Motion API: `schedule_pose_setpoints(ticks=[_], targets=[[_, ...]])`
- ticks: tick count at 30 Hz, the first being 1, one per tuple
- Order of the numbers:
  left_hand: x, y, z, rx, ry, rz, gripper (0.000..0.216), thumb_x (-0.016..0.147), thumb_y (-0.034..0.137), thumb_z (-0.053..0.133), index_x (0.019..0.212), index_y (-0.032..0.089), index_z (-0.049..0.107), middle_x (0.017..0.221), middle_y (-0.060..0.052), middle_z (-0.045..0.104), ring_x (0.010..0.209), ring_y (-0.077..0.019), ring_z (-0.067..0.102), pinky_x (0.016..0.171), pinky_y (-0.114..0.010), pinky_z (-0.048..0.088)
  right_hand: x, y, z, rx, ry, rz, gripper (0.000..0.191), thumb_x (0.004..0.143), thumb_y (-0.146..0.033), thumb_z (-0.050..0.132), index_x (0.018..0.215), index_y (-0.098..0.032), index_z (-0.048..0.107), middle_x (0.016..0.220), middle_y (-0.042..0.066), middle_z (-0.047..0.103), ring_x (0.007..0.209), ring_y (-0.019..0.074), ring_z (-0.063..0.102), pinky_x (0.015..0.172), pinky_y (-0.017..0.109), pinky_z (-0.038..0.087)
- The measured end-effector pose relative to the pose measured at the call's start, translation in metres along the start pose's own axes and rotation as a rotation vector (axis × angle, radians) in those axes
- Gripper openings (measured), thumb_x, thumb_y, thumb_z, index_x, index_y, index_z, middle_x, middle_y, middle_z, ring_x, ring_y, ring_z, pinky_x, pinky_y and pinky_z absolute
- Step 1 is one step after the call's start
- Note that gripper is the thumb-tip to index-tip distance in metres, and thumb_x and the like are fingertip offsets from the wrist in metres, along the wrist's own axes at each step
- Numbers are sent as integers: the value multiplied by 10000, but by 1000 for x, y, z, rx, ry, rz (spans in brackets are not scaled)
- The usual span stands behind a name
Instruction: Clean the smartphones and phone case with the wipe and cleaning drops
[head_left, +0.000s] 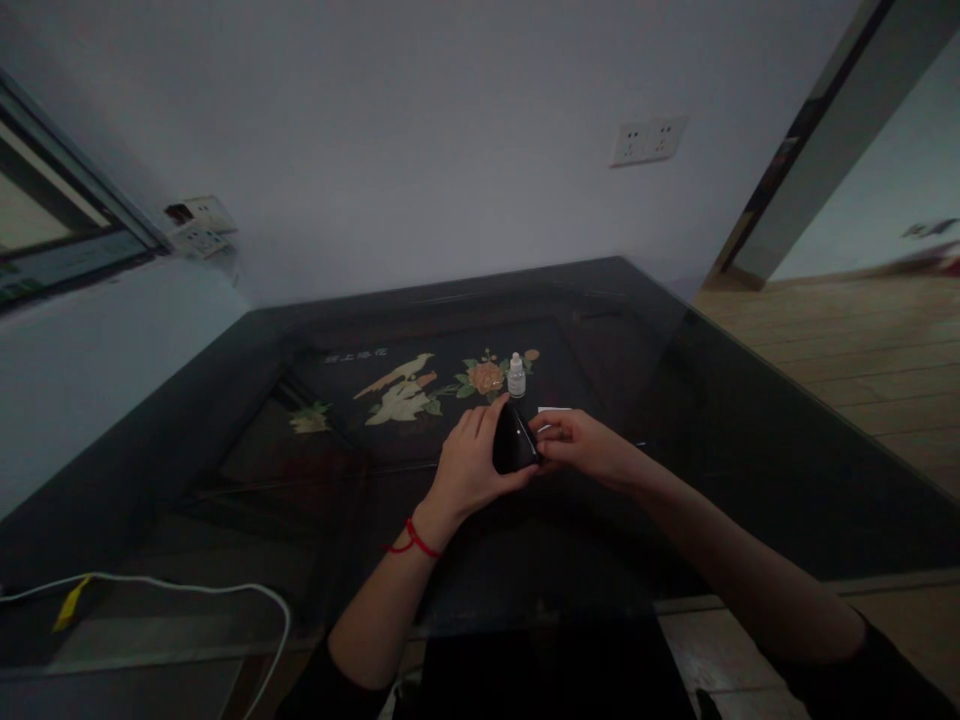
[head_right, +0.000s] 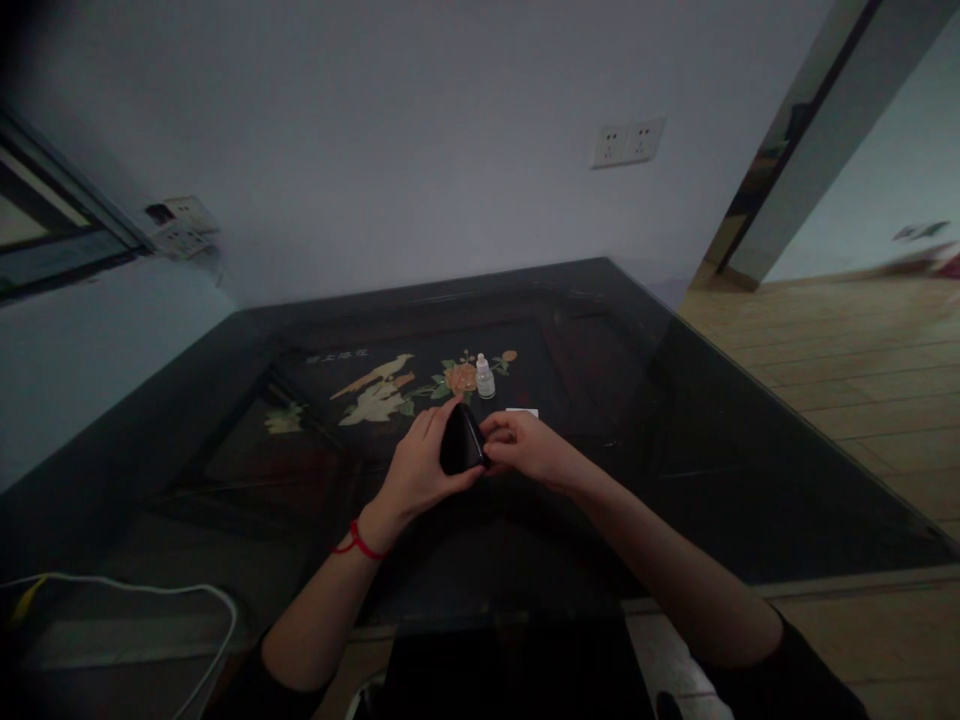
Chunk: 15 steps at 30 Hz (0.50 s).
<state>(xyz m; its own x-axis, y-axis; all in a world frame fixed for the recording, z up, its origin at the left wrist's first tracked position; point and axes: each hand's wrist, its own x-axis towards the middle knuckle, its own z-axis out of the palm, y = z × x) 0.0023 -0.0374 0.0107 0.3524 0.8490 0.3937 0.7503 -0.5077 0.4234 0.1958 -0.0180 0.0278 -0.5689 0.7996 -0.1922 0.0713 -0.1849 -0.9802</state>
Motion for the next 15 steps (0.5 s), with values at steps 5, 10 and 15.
schedule_pose_setpoints(ticks=[5,10,15], targets=[[0,0,0,7,-36,3,846,711,516,666,1402,171,321,1188,-145,561,1092,-292,539,938,-445,462,0,2,3,-8,29,16,143,711,-129,567,851,-155,566,711,-12,649,642,101,637,673,253,554],[0,-2,1,9,-69,12,821,737,499,643,1413,185,297,1179,-141,568,1094,-294,551,928,-459,469,4,3,4,-30,60,35,123,706,-113,560,821,-157,566,689,-10,650,643,115,650,660,262,567],[0,-7,4,-4,-41,5,792,711,473,677,1354,146,351,1237,-168,546,1149,-305,529,981,-473,442,2,-1,-2,-27,-23,85,147,762,-138,563,909,-142,569,736,24,685,677,128,681,673,264,579]])
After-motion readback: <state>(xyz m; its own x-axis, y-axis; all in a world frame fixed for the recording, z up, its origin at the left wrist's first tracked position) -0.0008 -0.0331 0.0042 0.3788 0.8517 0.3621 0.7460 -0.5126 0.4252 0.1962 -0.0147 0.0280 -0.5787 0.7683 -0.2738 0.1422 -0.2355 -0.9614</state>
